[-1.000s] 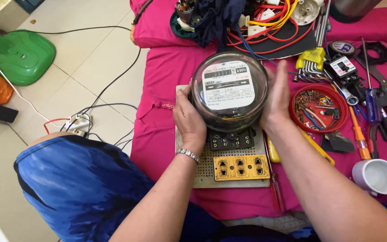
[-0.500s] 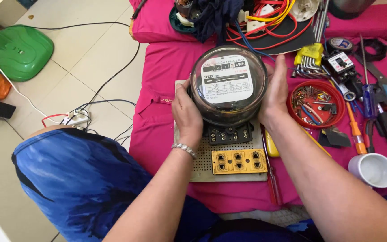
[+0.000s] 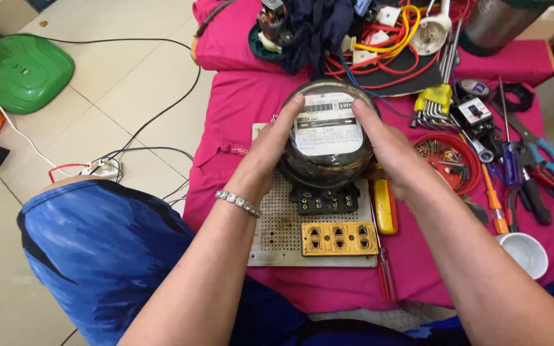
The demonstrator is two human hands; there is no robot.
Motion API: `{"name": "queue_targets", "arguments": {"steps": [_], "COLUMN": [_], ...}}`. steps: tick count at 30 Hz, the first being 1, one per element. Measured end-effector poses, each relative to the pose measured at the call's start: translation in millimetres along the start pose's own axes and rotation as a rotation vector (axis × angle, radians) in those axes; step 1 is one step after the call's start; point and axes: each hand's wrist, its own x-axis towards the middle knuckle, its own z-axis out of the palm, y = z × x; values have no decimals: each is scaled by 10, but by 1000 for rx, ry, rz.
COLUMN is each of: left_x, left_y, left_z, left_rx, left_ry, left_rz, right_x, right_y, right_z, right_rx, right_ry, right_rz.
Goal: The person uses a yellow screwdriver to tighten screws on a round electrical meter placed on a perforated metal board. They rotate the meter to access different sides and continue adjusting the screws.
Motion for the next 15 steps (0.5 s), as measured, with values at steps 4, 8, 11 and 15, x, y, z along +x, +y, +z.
{"name": "queue_targets", "arguments": {"steps": [4,8,11,15], "left_x": [53,-23,-4,202], "left_y": [-92,-31,6,-146], "left_z": [-70,-51,-40,-63], "left_rx": [-197,-15,39,125], "left_ry": [-46,33,44,106], "left_rz": [22,19,123,535], "right_x": [20,-270,-223,-239], "right_y": [24,-264,-231,-274], "right_z": [4,44,-9,-1], "right_rx": [1,-6,131,469], "right_ry": [58,30,4,-26], "right_rz": [-4,-19,-113,-312]}}
